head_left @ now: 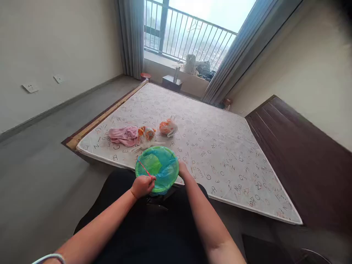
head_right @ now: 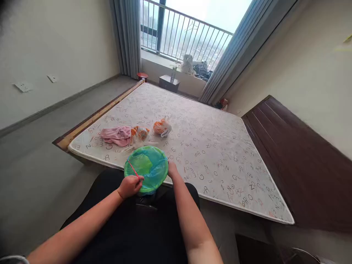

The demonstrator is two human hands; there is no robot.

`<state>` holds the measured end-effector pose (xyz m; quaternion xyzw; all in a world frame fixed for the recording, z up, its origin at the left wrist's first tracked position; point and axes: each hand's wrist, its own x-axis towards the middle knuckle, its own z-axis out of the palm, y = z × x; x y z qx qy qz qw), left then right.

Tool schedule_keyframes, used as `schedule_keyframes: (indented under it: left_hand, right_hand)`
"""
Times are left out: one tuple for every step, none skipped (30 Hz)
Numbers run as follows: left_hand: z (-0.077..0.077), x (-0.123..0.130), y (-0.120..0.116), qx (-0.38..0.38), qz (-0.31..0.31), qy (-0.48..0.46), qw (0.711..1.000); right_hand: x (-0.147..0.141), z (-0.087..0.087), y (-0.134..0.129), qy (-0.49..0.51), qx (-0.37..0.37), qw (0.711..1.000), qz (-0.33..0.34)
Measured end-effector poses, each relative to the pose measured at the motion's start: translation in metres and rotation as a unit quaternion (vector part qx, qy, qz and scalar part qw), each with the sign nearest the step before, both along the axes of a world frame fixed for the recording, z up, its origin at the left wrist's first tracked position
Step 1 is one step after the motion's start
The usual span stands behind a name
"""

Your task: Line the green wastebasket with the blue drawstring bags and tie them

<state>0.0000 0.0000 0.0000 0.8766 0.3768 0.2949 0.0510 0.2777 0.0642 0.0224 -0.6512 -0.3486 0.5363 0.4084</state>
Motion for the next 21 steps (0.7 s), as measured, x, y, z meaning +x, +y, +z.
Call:
schedule_keyframes:
  left_hand:
    - [0.002, 0.0, 0.0, -0.009, -0.003, -0.009, 1.0]
    - [0.003, 0.0, -0.001, -0.018, -0.005, -0.017, 1.0]
    - [0.005, 0.0, -0.001, -0.026, -0.007, -0.025, 0.999]
    - [0.006, 0.0, -0.001, -0.032, -0.009, -0.032, 0.999]
    - [0.006, -0.001, -0.001, -0.04, -0.011, -0.041, 0.998]
    - [0.005, -0.001, -0.001, -0.045, -0.013, -0.047, 0.998]
    - [0.004, -0.001, 0.0, -0.048, -0.016, -0.051, 0.997]
    - [0.003, -0.002, 0.0, -0.05, -0.017, -0.052, 0.997]
    - [0.001, -0.001, 0.001, -0.052, -0.017, -0.051, 0.997]
    - [-0.001, -0.001, 0.002, -0.053, -0.016, -0.05, 0.997]
    - [-0.002, 0.0, 0.003, -0.055, -0.015, -0.048, 0.997]
    - [-0.004, 0.001, 0.004, -0.059, -0.016, -0.044, 0.997]
    - [-0.004, 0.002, 0.004, -0.063, -0.02, -0.04, 0.997]
    - [-0.005, 0.004, 0.005, -0.068, -0.026, -0.035, 0.997]
    - [-0.005, 0.006, 0.004, -0.073, -0.036, -0.029, 0.996]
    - [-0.004, 0.009, 0.003, -0.078, -0.046, -0.023, 0.996]
    - [-0.004, 0.012, 0.002, -0.084, -0.055, -0.016, 0.995]
    - [-0.002, 0.016, 0.0, -0.091, -0.061, -0.007, 0.994]
    - [-0.001, 0.021, -0.004, -0.101, -0.063, 0.002, 0.993]
    - [0.001, 0.026, -0.007, -0.114, -0.062, 0.008, 0.991]
    - [0.003, 0.033, -0.012, -0.131, -0.058, 0.012, 0.99]
  right_hand:
    - [-0.001, 0.001, -0.005, 0.007, 0.0, 1.0, -0.003]
    - [-0.002, 0.002, -0.01, 0.016, -0.001, 1.0, -0.004]
    - [-0.002, 0.004, -0.015, 0.028, -0.002, 1.0, -0.003]
    - [0.0, 0.007, -0.02, 0.041, -0.003, 0.999, -0.001]
    - [0.004, 0.011, -0.025, 0.056, -0.005, 0.998, 0.003]
    - [0.008, 0.016, -0.03, 0.07, -0.007, 0.997, 0.009]
    - [0.015, 0.022, -0.036, 0.089, -0.009, 0.996, 0.019]
    - [0.022, 0.028, -0.041, 0.116, -0.011, 0.993, 0.028]
    - [0.029, 0.035, -0.046, 0.152, -0.015, 0.988, 0.037]
    - [0.035, 0.042, -0.051, 0.19, -0.02, 0.981, 0.041]
    - [0.04, 0.048, -0.056, 0.225, -0.026, 0.973, 0.041]
    - [0.043, 0.054, -0.061, 0.249, -0.031, 0.967, 0.041]
    - [0.044, 0.058, -0.066, 0.254, -0.033, 0.966, 0.041]
    - [0.043, 0.061, -0.07, 0.235, -0.032, 0.97, 0.045]
    - [0.041, 0.062, -0.075, 0.198, -0.026, 0.979, 0.045]
    - [0.037, 0.061, -0.08, 0.143, -0.014, 0.989, 0.036]
    - [0.033, 0.059, -0.085, 0.071, 0.007, 0.997, 0.01]
    - [0.028, 0.056, -0.09, -0.013, 0.037, 0.999, -0.034]
    - [0.024, 0.051, -0.095, -0.102, 0.076, 0.988, -0.086]
    - [0.021, 0.045, -0.1, -0.186, 0.122, 0.966, -0.135]
    - [0.018, 0.039, -0.105, -0.256, 0.168, 0.937, -0.169]
